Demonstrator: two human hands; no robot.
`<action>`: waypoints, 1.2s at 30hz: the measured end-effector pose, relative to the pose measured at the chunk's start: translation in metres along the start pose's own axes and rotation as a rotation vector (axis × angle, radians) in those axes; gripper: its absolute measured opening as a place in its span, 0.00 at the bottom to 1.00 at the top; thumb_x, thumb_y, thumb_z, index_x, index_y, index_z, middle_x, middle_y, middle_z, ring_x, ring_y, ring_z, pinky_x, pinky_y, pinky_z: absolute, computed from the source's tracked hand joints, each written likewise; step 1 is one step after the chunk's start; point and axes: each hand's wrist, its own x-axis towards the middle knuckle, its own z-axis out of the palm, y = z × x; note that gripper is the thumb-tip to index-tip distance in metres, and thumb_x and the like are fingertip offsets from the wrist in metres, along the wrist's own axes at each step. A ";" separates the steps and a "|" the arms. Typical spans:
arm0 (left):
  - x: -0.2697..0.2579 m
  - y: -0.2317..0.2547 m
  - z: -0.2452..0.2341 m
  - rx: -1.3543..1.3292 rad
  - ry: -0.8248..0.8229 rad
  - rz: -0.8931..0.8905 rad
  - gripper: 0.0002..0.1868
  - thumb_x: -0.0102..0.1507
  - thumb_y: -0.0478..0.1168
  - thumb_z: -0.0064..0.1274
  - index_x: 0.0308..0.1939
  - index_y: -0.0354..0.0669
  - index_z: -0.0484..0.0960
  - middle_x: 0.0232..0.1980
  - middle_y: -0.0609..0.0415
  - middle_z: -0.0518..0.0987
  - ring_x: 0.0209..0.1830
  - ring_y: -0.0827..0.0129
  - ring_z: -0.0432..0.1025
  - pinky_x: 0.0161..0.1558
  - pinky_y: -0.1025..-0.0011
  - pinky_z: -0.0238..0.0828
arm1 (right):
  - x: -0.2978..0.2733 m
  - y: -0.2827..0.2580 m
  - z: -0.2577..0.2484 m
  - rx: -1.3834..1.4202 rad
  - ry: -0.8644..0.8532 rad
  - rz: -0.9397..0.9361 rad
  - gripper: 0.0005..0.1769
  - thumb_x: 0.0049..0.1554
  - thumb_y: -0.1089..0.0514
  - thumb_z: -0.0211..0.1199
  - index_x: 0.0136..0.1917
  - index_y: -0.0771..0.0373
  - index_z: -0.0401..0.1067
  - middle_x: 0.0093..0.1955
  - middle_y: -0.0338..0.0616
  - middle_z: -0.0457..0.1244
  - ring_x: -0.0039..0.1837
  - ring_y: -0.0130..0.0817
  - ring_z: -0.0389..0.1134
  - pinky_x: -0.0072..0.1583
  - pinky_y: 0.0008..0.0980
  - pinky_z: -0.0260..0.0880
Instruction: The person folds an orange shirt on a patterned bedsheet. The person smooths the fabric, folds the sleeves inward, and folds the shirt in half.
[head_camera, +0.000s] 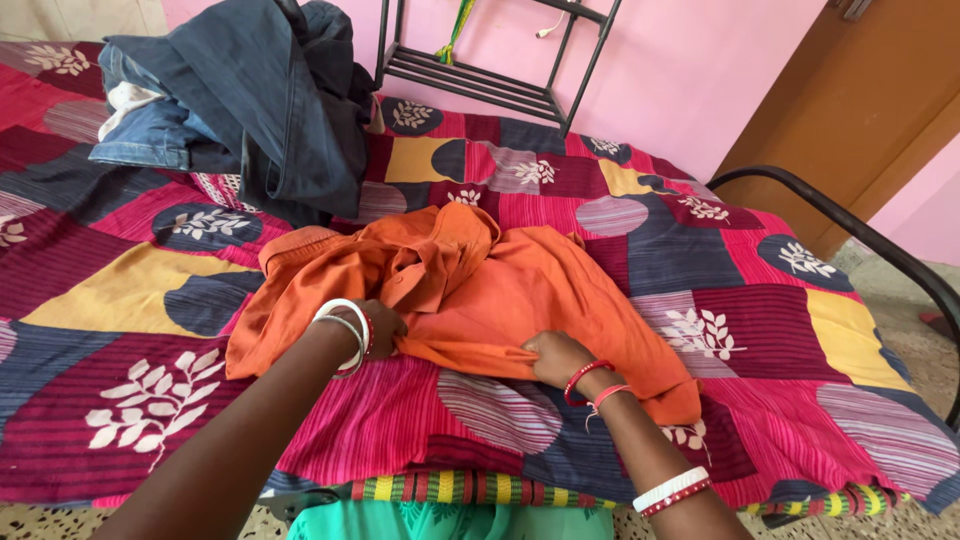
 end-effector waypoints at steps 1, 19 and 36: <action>0.000 0.000 0.001 -0.006 -0.032 0.004 0.29 0.61 0.51 0.56 0.67 0.61 0.76 0.66 0.57 0.78 0.65 0.57 0.73 0.65 0.61 0.71 | -0.005 -0.004 -0.004 -0.045 -0.125 0.063 0.10 0.52 0.62 0.58 0.46 0.60 0.79 0.44 0.56 0.71 0.49 0.51 0.74 0.52 0.47 0.72; -0.011 0.006 -0.037 -0.050 0.318 -0.404 0.15 0.65 0.49 0.52 0.51 0.51 0.86 0.63 0.50 0.75 0.66 0.55 0.68 0.62 0.51 0.67 | -0.042 0.026 -0.059 -0.435 0.050 0.493 0.13 0.52 0.57 0.64 0.51 0.57 0.80 0.55 0.52 0.70 0.60 0.53 0.72 0.59 0.47 0.74; 0.051 -0.013 -0.034 -0.347 0.391 -0.597 0.14 0.66 0.41 0.50 0.52 0.44 0.86 0.56 0.43 0.82 0.55 0.50 0.79 0.52 0.58 0.79 | 0.042 0.121 -0.021 0.075 0.598 0.695 0.20 0.57 0.55 0.61 0.60 0.66 0.74 0.55 0.65 0.69 0.59 0.62 0.71 0.60 0.53 0.72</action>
